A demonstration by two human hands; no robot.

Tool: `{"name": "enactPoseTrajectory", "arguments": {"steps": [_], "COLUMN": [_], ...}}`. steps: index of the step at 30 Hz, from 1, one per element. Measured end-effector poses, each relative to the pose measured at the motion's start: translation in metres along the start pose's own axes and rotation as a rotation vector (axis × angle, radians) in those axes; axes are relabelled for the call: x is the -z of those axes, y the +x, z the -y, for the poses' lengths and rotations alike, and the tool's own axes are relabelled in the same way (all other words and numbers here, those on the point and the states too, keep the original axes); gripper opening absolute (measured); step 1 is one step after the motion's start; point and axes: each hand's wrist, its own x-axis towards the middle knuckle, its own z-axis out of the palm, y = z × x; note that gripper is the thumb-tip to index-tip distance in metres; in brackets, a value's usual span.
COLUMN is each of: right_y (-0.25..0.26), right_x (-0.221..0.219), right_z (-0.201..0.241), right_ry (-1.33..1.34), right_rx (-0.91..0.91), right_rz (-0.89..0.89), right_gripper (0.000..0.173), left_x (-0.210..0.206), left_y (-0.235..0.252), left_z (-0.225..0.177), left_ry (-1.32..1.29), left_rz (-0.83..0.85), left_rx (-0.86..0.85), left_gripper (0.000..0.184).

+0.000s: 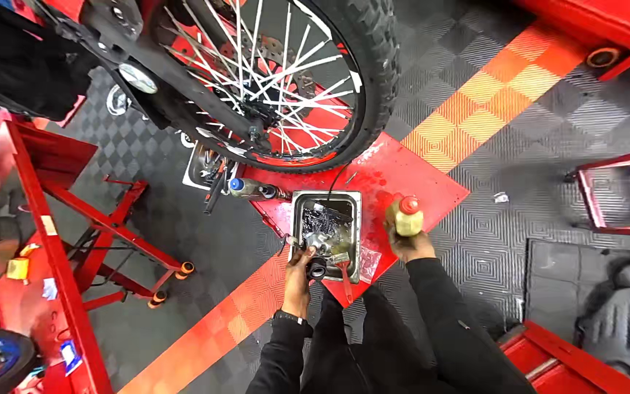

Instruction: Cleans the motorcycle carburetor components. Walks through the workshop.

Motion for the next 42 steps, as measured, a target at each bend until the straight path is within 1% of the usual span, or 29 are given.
{"name": "enactPoseTrajectory", "arguments": {"steps": [2,5,7,8,11,13,16,20,22,25,27,29,31,32,34,36,37,39,40,41,42], "right_y": [0.005,0.005,-0.002,-0.006,-0.013,-0.020,-0.040,-0.069,-0.086,-0.105,-0.117,-0.135,-0.169,-0.192,-0.246,-0.300,-0.322,-0.351,-0.357,-0.358,-0.356], "right_x": [0.002,0.006,0.002,0.000,0.002,0.006,0.021,0.065,0.085,0.115,0.128,0.133,0.129,0.122,0.110,0.103,0.109,0.136,0.157,0.184,0.212], "right_z": [-0.010,-0.018,-0.017,-0.015,-0.008,-0.006,-0.012,-0.026,-0.024,-0.003,0.026,0.067,0.114,0.135,0.164,0.170,0.166,0.143,0.124,0.099,0.070], "right_ry": [-0.026,-0.019,-0.022,-0.024,-0.042,-0.114,-0.322,-0.736,-0.949,-1.160,-1.342,-1.547,-1.642,-1.607,-1.418,-1.186,-1.086,-0.930,-0.881,-0.860,-0.857], "right_rx": [-0.045,-0.055,-0.051,-0.055,-0.064,-0.045,0.028,0.081,0.106,0.131,0.198,0.318,0.499,0.610,0.823,1.014,1.085,1.169,1.177,1.155,1.086], "right_rz": [-0.006,-0.044,-0.065,-0.071,-0.086,-0.117,-0.206,-0.144,-0.101,-0.052,0.003,0.045,0.021,-0.022,-0.107,-0.202,-0.251,-0.353,-0.415,-0.486,-0.561], "right_gripper": [0.046,0.048,0.049,0.051,0.064,0.071,0.070,0.053,0.045,0.041,0.042,0.045,0.049,0.048,0.046,0.046,0.046,0.047,0.046,0.046,0.046], "left_x": [-0.002,-0.006,-0.009,-0.009,-0.012,-0.015,-0.017,-0.015,-0.011,0.000,0.008,0.018,0.029,0.033,0.040,0.045,0.048,0.056,0.060,0.064,0.068], "left_y": [-0.004,-0.007,-0.010,-0.011,-0.014,-0.016,-0.019,-0.017,-0.015,-0.019,-0.021,-0.024,-0.026,-0.025,-0.020,-0.011,-0.009,-0.005,-0.002,0.003,0.009], "left_z": [0.000,0.000,-0.001,-0.001,0.005,0.009,0.011,0.009,0.003,-0.010,-0.020,-0.031,-0.040,-0.044,-0.049,-0.050,-0.049,-0.050,-0.051,-0.053,-0.055], "left_ry": [0.035,0.051,0.027,0.002,-0.062,-0.102,-0.150,-0.219,-0.290,-0.407,-0.457,-0.475,-0.500,-0.504,-0.503,-0.510,-0.512,-0.514,-0.508,-0.498,-0.476], "left_rz": [0.024,0.054,0.086,0.109,0.163,0.185,0.193,0.175,0.195,0.259,0.304,0.359,0.405,0.423,0.470,0.519,0.549,0.619,0.650,0.680,0.701], "left_rx": [-0.066,-0.141,-0.170,-0.177,-0.180,-0.174,-0.145,-0.018,0.046,0.116,0.132,0.113,0.097,0.091,0.088,0.121,0.149,0.189,0.198,0.199,0.193], "left_gripper": [0.040,0.057,0.064,0.066,0.066,0.065,0.058,0.036,0.033,0.036,0.038,0.041,0.045,0.047,0.054,0.062,0.067,0.074,0.075,0.074,0.072]}}
